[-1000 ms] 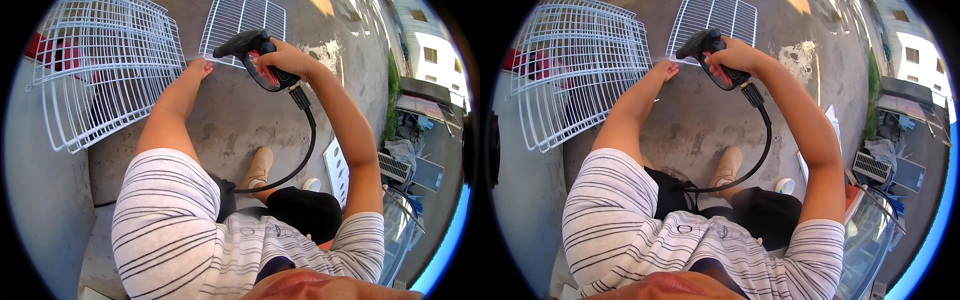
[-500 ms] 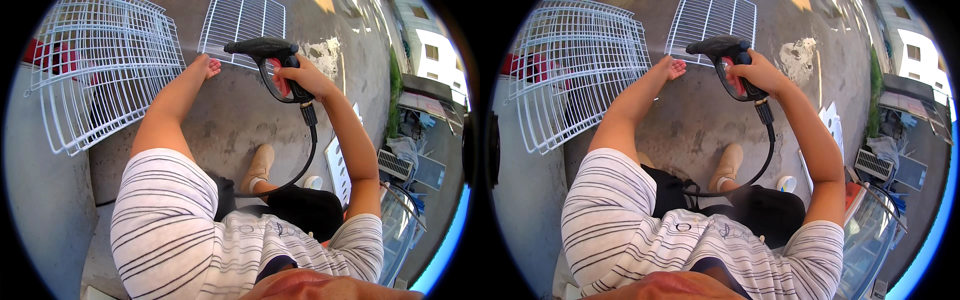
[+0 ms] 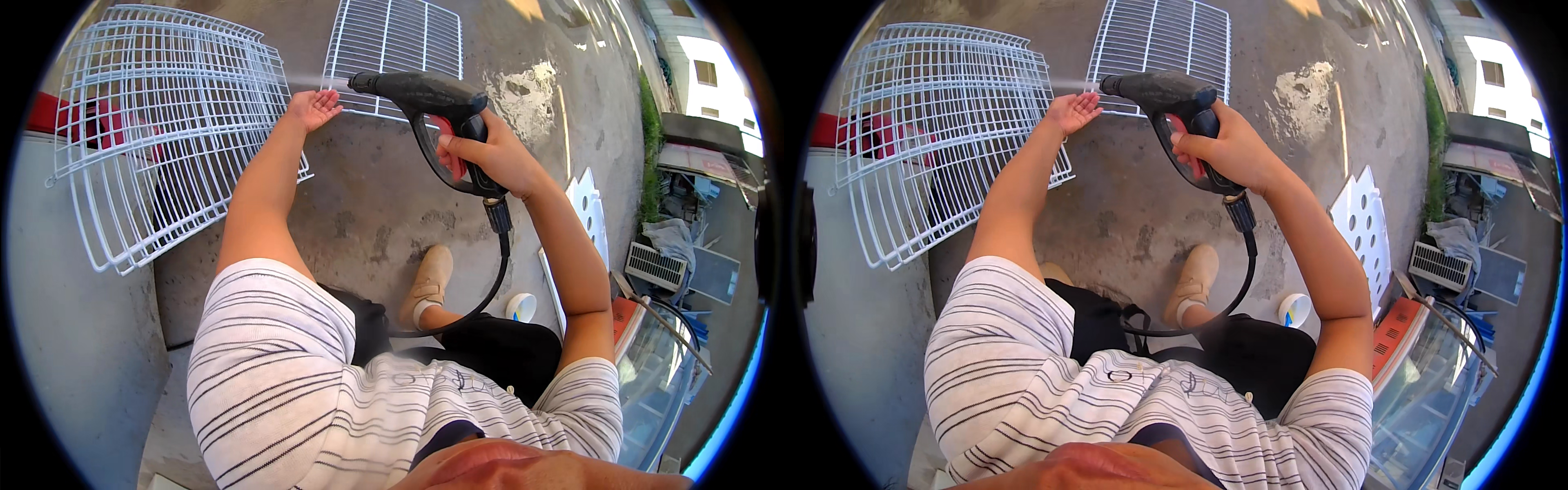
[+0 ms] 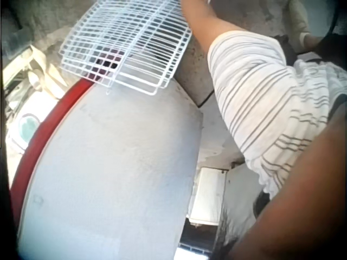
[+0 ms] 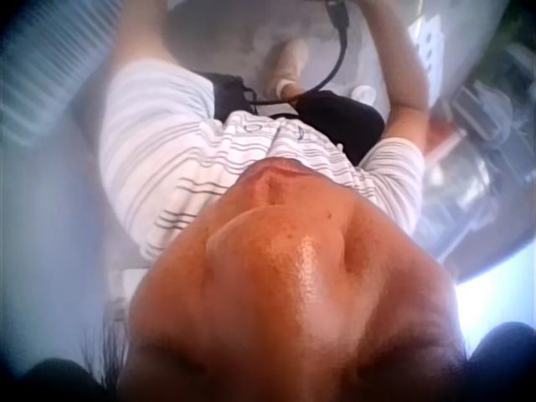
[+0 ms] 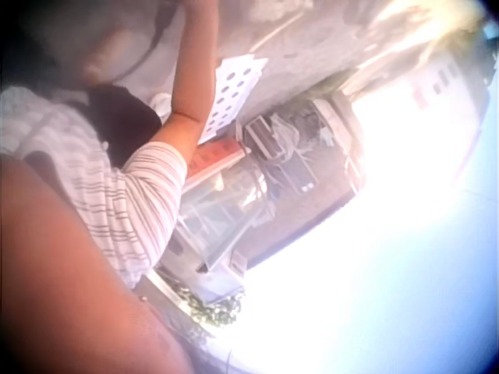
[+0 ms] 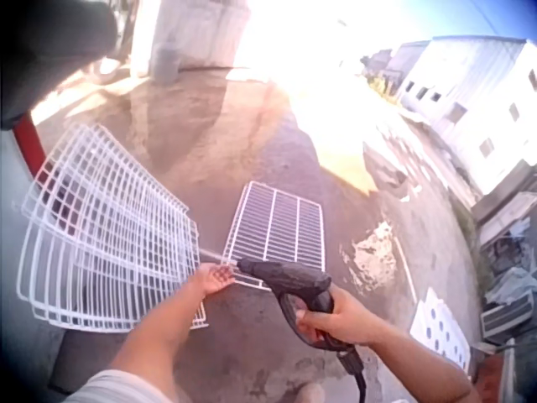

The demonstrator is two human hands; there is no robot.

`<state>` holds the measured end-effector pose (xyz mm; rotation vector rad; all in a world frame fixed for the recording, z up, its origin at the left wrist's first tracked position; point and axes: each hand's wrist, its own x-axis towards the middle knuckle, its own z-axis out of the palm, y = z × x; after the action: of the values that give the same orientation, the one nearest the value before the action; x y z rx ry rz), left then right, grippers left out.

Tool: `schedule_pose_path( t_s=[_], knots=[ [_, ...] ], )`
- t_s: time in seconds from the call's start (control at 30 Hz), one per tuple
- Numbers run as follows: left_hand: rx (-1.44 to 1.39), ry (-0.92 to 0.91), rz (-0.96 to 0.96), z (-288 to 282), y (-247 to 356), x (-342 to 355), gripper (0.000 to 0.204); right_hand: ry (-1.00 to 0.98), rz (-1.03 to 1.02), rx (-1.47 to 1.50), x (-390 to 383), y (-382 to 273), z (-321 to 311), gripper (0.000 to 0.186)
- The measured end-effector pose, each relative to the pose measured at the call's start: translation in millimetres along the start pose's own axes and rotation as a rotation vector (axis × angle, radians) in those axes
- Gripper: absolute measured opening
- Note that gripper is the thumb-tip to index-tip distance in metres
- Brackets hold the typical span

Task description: The person washes white wire refrigerator shelves by scrubbing them with a blue brush and rinsing them with a pressure washer wand.

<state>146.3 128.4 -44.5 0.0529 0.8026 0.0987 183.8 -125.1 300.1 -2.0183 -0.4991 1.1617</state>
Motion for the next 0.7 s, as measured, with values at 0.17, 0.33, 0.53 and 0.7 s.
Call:
schedule_pose_path(
  t_s=[0.17, 0.33, 0.53, 0.7],
  knots=[
    [-0.063, 0.116, 0.068, 15.1, -4.5, -15.3, 0.043, -0.058, -0.084, -0.021, 0.0, 0.3, 10.8, 0.033],
    [-0.051, -0.291, 0.022, 24.8, -0.3, -12.6, 0.044, -0.051, -0.119, -0.008, -0.2, 13.9, 4.6, 0.032],
    [0.233, -0.136, 0.131, 18.2, 32.6, 3.4, 0.031, 0.393, -0.119, 0.064, 10.2, 68.4, -44.0, 0.034],
    [1.412, -0.031, 0.559, 45.5, -33.0, -11.4, 0.029, 0.395, 0.009, 0.218, -2.9, 116.0, -80.7, 0.037]
  ],
)
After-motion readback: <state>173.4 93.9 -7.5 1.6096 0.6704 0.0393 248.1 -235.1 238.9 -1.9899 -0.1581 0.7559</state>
